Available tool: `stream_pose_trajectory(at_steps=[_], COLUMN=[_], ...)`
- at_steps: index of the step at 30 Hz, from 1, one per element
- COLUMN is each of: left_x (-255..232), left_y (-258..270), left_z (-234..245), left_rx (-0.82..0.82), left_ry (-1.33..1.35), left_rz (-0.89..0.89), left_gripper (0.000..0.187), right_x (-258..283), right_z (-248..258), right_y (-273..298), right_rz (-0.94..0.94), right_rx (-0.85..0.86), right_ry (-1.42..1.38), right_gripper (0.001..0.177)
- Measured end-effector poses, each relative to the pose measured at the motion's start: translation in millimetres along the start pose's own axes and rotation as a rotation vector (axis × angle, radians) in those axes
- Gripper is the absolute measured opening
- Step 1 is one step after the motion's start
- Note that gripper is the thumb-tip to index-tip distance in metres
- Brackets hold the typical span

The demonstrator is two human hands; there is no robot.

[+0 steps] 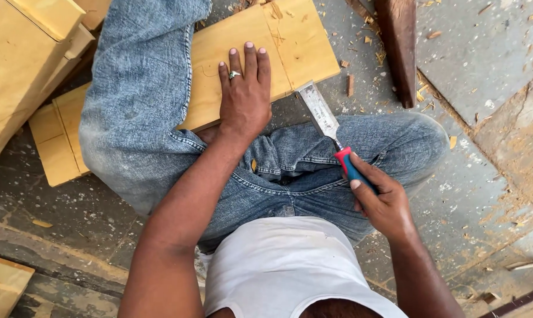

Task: Carving out a notch in a piece of wood using a chisel and a wooden mallet.

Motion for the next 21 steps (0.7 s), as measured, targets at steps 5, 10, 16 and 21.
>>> stream_pose_trajectory(at_steps=[5, 10, 16, 21], left_x=[0.5, -2.3, -0.3, -4.5], left_y=[-2.4, -3.1, -4.4, -4.9], left_z=[2.0, 2.7, -3.0, 14.7], left_rx=[0.029, 0.057, 0.047, 0.051], left_ry=[0.027, 0.045, 0.024, 0.084], left_rz=[0.004, 0.01, -0.002, 0.013], left_gripper=[0.088, 0.087, 0.086, 0.089], right_x=[3.9, 1.6, 2.5, -1.2], right_z=[-2.6, -11.8, -14.6, -16.6], right_y=[2.7, 8.4, 6.3, 7.5], right_rz=[0.018, -0.038, -0.072, -0.125], right_rx=[-0.017, -0.079, -0.064, -0.083], right_ry=[0.039, 0.068, 0.009, -0.023], right_gripper=[0.05, 0.049, 0.049, 0.049])
Point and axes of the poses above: each hand's wrist, its own y-axis away from the middle knuckle, its own z-axis out of the back of the hand, x = y × z, the point moved 6 cm from there along -y, towards the middle knuckle, and after that the axes turned 9 degrees about -z, right-handed, at the moved point
